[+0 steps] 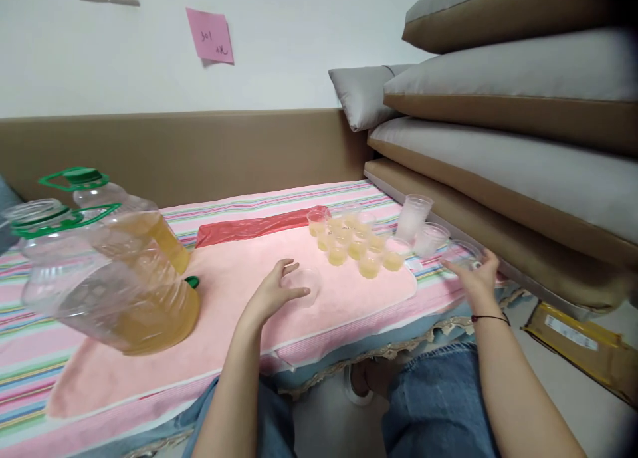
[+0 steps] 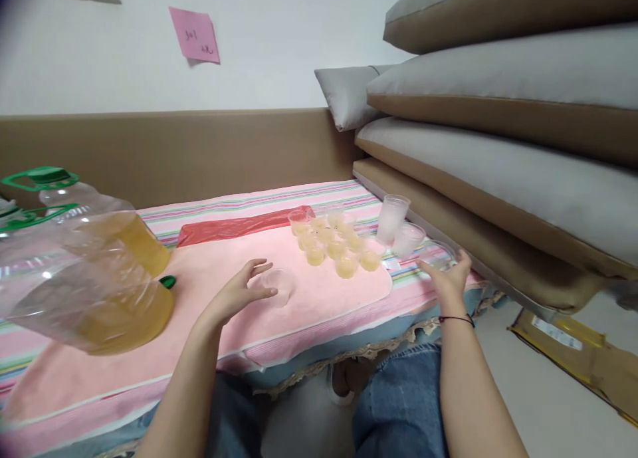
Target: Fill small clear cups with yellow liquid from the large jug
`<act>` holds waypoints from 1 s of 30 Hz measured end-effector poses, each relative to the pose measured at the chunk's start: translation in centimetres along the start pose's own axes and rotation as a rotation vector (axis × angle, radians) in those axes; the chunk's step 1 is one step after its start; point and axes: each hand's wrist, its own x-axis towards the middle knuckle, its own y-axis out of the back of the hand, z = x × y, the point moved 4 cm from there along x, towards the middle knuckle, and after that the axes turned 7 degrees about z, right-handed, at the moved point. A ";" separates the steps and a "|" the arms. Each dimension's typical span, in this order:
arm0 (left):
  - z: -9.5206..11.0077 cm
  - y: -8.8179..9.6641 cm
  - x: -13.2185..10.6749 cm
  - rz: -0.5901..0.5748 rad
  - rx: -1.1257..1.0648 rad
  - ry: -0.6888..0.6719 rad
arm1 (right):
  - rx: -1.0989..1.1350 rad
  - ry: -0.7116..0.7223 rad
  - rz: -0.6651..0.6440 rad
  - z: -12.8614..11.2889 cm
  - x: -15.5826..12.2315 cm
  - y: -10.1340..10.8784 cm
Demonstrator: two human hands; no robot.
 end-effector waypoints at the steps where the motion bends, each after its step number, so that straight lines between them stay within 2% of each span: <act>1: 0.0 0.2 -0.3 -0.009 0.008 0.000 | -0.019 0.028 0.014 -0.7 -0.1 0.3; 5: -0.3 0.9 -1.1 -0.022 -0.021 0.016 | -0.034 0.195 0.100 -4.8 -1.1 1.8; 9: -0.5 1.2 -1.3 0.010 -0.069 0.004 | 0.066 0.421 0.150 -10.8 -3.7 3.0; 11: -0.6 1.5 -1.4 0.058 -0.060 -0.023 | 0.155 0.476 0.076 -14.3 -6.2 3.1; 13: -0.9 2.1 -1.9 0.147 -0.059 -0.049 | 0.259 0.433 -0.031 -17.6 -9.4 2.8; 15: -1.5 2.9 -2.8 0.231 -0.090 -0.071 | 0.403 0.467 -0.114 -20.8 -13.5 2.5; 17: -2.4 3.8 -4.3 0.270 -0.147 -0.106 | 0.537 0.498 -0.235 -23.0 -17.8 1.7; 19: -3.3 5.1 -6.3 0.359 -0.198 -0.163 | 0.643 0.519 -0.374 -23.8 -21.9 0.5; 20: -3.8 6.1 -7.4 0.456 -0.204 -0.203 | 0.671 0.527 -0.458 -23.8 -23.8 -0.2; 21: -4.2 7.3 -8.5 0.596 -0.192 -0.247 | 0.683 0.532 -0.537 -23.5 -25.6 -0.9; 24: -5.5 11.7 -12.2 1.142 -0.062 -0.358 | 0.661 0.526 -0.739 -21.9 -29.6 -2.6; 26: -6.6 14.7 -13.7 1.430 0.073 -0.366 | 0.647 0.505 -0.831 -21.1 -31.4 -3.3; 27: -7.2 16.3 -14.0 1.499 0.141 -0.345 | 0.644 0.496 -0.866 -20.9 -32.1 -3.5; 28: -7.9 17.7 -13.8 1.506 0.194 -0.310 | 0.641 0.487 -0.895 -20.8 -32.6 -3.6; 29: -8.7 19.1 -13.3 1.455 0.204 -0.281 | 0.638 0.482 -0.917 -20.7 -33.1 -3.8; 30: -9.4 20.3 -12.6 1.353 0.179 -0.276 | 0.636 0.483 -0.933 -20.8 -33.5 -3.9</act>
